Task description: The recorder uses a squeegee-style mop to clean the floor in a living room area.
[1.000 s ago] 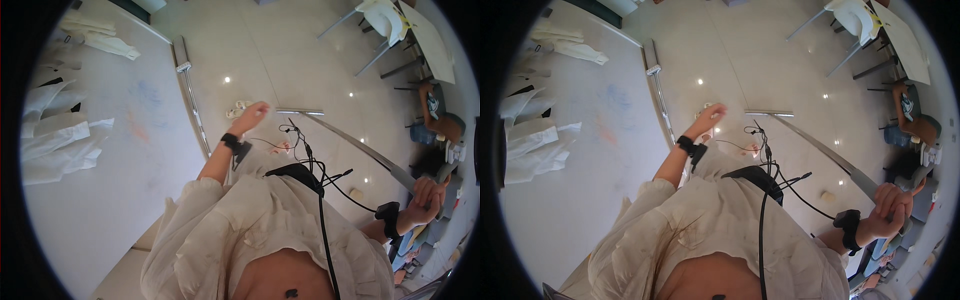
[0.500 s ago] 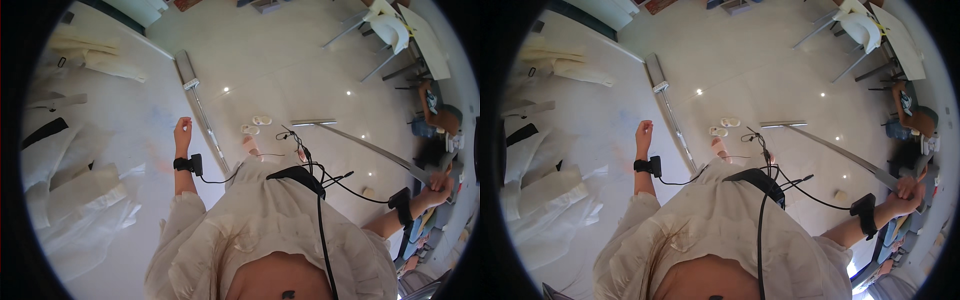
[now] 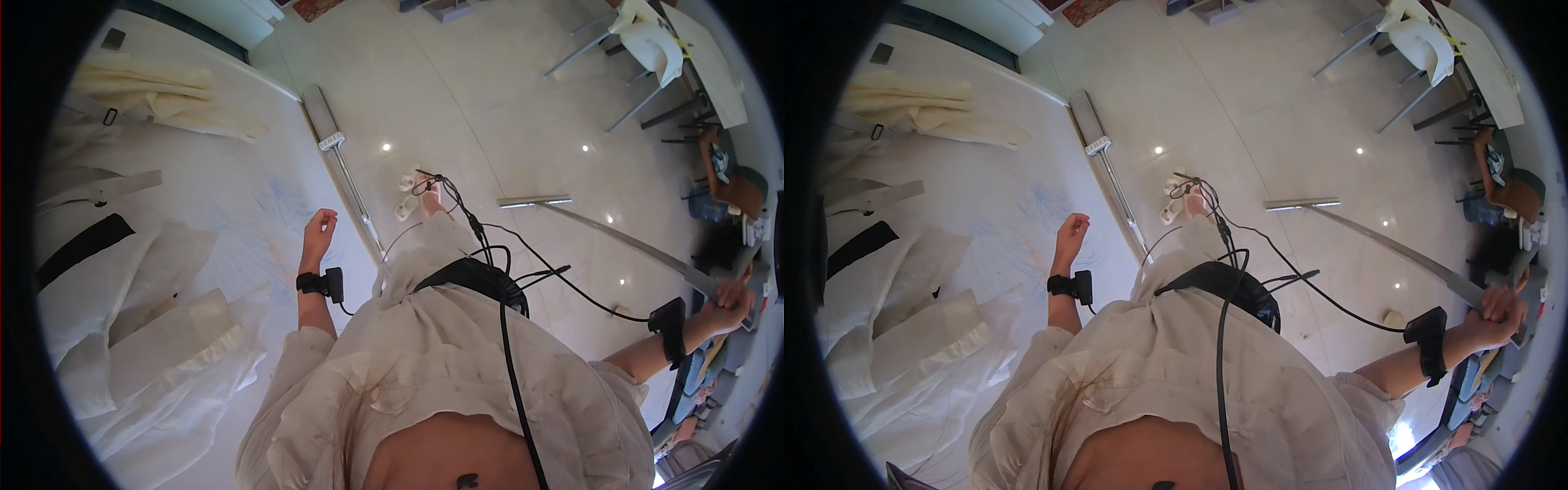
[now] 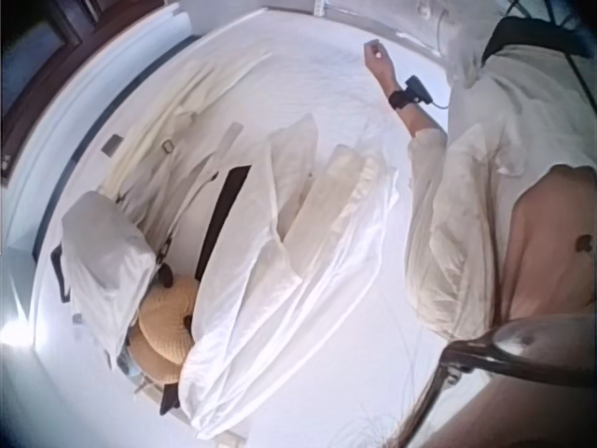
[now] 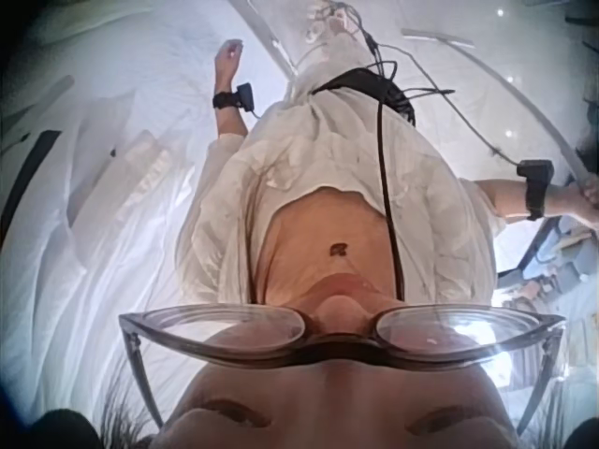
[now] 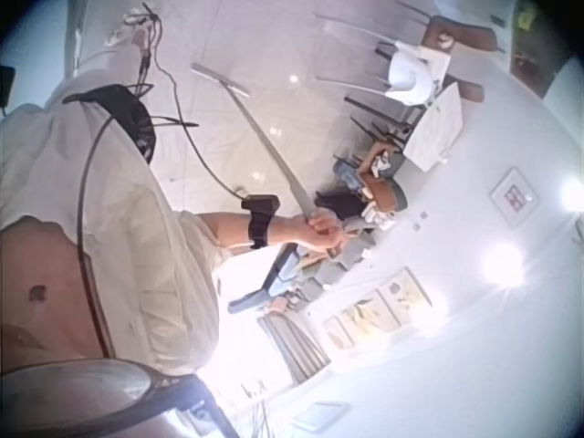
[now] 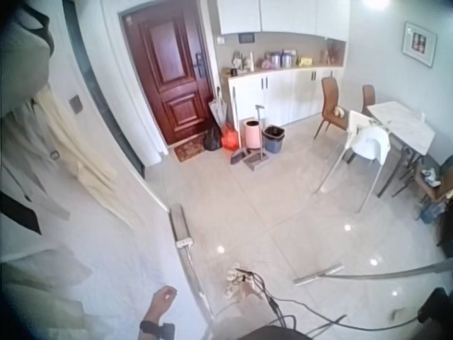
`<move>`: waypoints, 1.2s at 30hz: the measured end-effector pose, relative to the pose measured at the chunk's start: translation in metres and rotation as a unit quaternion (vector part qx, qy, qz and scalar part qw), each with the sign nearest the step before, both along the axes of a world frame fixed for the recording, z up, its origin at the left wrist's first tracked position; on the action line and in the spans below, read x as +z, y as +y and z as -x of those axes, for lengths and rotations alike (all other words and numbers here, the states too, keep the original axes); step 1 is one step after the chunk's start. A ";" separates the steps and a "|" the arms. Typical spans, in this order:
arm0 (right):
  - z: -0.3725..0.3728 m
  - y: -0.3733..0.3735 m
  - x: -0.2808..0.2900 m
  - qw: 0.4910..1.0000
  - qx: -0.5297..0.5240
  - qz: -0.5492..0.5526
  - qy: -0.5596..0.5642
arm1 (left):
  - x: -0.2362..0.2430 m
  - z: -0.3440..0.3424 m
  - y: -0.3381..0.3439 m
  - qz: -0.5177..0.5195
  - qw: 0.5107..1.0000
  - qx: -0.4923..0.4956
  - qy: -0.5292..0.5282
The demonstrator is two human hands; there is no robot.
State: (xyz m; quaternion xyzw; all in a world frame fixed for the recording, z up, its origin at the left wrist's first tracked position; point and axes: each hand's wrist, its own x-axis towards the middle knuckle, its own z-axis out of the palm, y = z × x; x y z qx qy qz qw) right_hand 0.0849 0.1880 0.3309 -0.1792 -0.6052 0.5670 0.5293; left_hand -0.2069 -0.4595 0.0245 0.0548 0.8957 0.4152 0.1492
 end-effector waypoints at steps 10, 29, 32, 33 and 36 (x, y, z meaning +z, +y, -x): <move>0.032 0.001 0.001 0.998 -0.017 -0.050 -0.015 | 0.013 -0.008 -0.019 -0.004 0.999 0.006 -0.035; 0.066 -0.023 0.007 0.997 0.027 -0.072 -0.006 | 0.007 -0.008 -0.008 -0.098 0.995 0.004 -0.030; 0.066 -0.021 0.004 0.997 0.032 -0.069 0.006 | 0.007 -0.006 -0.007 -0.081 0.996 -0.014 -0.045; 0.067 -0.020 0.004 0.997 0.032 -0.069 0.006 | 0.007 -0.005 -0.007 -0.081 0.996 -0.014 -0.046; 0.069 -0.021 0.003 0.997 0.048 -0.062 -0.003 | 0.003 -0.001 -0.002 -0.123 0.991 -0.017 -0.038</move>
